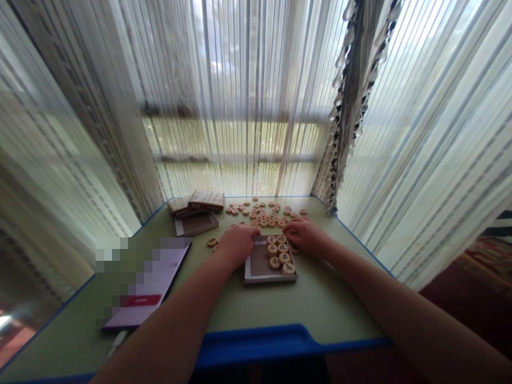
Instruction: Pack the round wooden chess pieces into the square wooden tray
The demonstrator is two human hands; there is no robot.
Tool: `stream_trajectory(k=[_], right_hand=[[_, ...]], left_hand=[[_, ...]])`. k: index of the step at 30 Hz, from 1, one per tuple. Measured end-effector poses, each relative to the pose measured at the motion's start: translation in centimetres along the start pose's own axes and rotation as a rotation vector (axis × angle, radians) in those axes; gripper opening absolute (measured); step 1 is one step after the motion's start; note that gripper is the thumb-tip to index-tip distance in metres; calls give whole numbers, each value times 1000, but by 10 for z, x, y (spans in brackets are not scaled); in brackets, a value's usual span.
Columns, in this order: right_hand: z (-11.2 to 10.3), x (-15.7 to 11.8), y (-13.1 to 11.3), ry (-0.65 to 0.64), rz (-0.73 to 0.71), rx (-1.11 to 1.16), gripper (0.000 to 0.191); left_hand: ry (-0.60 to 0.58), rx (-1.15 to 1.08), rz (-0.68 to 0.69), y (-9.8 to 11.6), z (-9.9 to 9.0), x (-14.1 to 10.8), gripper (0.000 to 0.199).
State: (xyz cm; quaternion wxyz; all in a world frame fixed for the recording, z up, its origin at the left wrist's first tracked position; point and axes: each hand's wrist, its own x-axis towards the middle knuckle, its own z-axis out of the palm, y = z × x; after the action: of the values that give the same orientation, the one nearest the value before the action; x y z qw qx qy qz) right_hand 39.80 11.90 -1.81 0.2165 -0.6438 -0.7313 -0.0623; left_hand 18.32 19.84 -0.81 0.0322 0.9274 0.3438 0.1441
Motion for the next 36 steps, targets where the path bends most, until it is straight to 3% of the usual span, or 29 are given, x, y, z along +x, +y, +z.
stream_trajectory(k=[4, 9, 18, 24, 30, 36], right_hand=[[-3, -1, -4, -6, 20, -15, 15], [-1, -1, -4, -10, 30, 34, 30], [-3, -2, -2, 33, 33, 2, 28], [-5, -2, -1, -17, -2, 28, 18], [-3, -3, -1, 1, -34, 60, 36], [-2, -3, 3, -22, 24, 38, 29]], left_hand=[[-21, 10, -17, 1, -3, 0, 31], [-18, 67, -50, 3, -7, -2, 29], [-35, 85, -55, 4, -9, -3, 32], [-43, 87, -84, 4, -9, -2, 31], [-34, 44, -83, 0, -9, -2, 30], [-20, 85, -69, -5, -7, -1, 30]])
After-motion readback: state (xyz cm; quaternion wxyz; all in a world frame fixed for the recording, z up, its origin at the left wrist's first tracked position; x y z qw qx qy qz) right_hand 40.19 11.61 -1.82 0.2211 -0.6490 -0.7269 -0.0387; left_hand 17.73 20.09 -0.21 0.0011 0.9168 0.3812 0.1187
